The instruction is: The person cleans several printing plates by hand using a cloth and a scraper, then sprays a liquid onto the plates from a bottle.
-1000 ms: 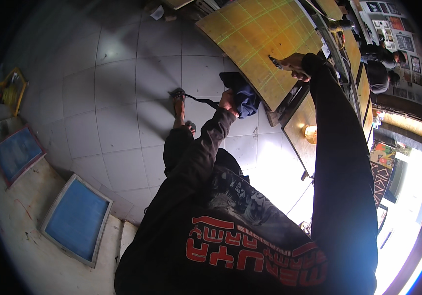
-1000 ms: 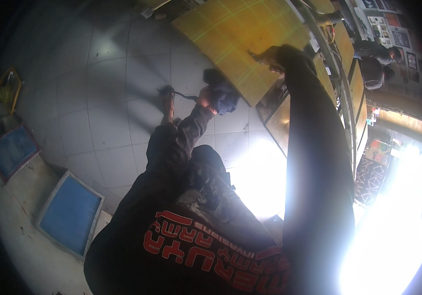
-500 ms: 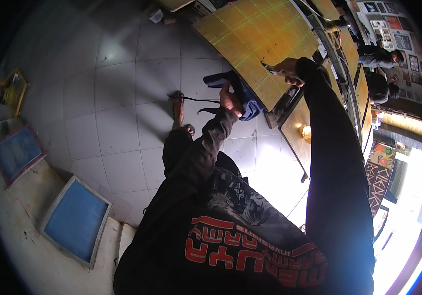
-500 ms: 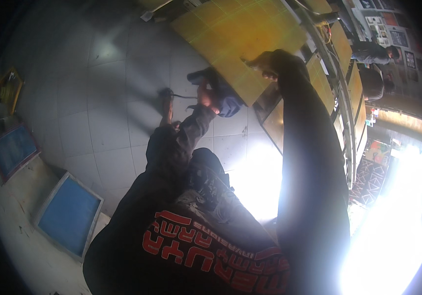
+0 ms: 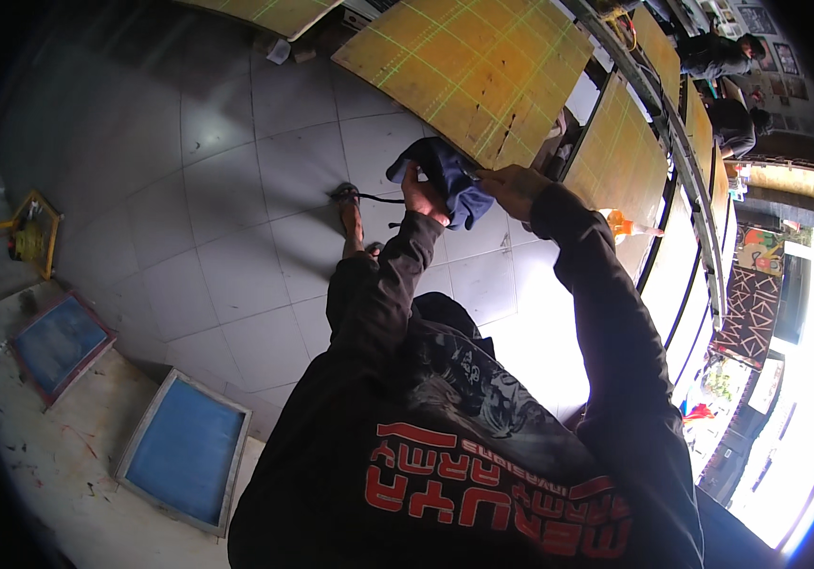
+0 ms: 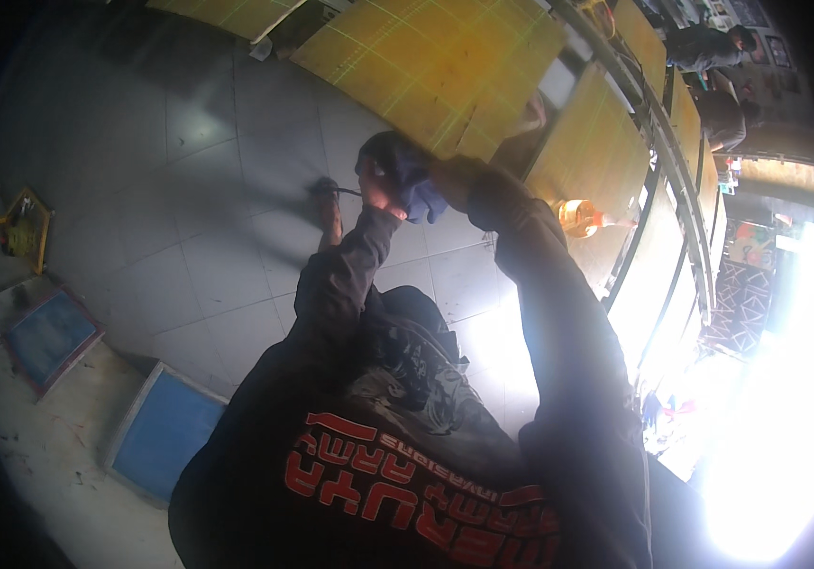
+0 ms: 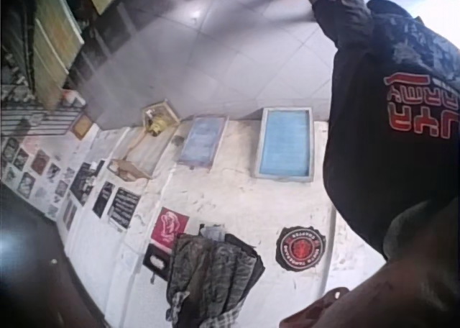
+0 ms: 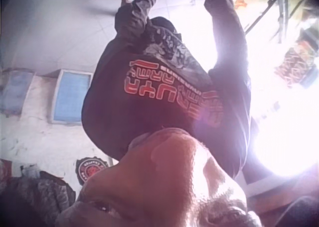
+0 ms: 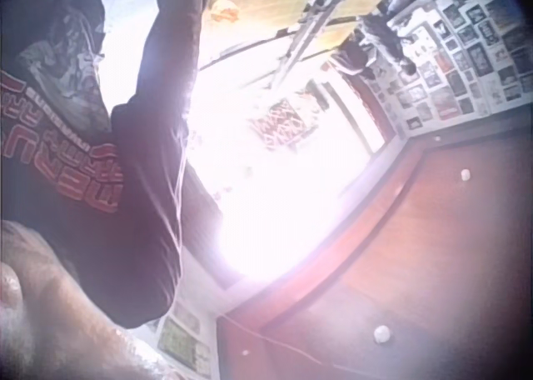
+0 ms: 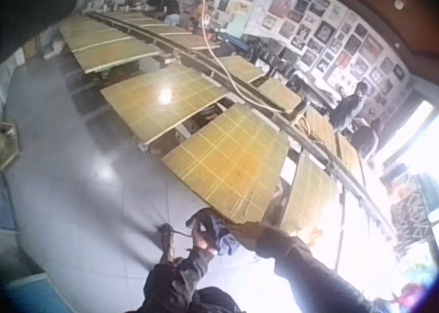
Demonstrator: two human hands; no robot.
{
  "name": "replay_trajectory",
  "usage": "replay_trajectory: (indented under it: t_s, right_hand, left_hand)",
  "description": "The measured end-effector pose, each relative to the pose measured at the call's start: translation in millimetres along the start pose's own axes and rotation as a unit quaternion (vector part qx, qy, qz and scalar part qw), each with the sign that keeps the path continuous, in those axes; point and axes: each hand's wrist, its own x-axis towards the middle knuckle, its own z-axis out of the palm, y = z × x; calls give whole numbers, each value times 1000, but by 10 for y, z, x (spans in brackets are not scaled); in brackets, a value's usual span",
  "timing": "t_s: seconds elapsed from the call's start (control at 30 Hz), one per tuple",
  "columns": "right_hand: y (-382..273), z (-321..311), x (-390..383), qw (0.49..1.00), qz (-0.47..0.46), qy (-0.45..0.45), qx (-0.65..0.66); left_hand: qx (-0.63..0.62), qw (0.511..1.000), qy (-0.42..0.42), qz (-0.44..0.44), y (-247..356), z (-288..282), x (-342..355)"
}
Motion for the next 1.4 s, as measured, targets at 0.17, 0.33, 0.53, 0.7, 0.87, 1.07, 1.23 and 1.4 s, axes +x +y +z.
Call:
replay_trajectory:
  t_s: [0.17,0.33,0.53,0.7,0.87,1.07,1.23,1.4]
  right_hand:
    - [-187,34,-526,988,46,13,145]
    - [-220,285,-602,973,-33,169,157]
    - [-252,895,-448,946,-72,257,183]
    - [-284,1307,-218,938,-37,328,109]
    - [-335,1665,-657,952,-5,286,106]
    - [-194,1766,-980,889,-88,381,239]
    - [-100,1280,-1252,771,96,217,591]
    - [21,1224,-1112,745,45,202,634]
  left_hand:
    - [-49,997,-51,-8,7,-227,53]
    - [-36,998,-38,-17,14,-139,-75]
    - [-20,999,5,-38,95,-265,-163]
    - [-167,960,-185,-126,196,-521,-134]
    - [-29,999,-26,-33,225,-486,-165]
    - [26,998,50,29,143,-110,-344]
    - [-66,997,-23,-20,208,-419,-161]
    - [-204,946,-209,-140,293,-642,-151]
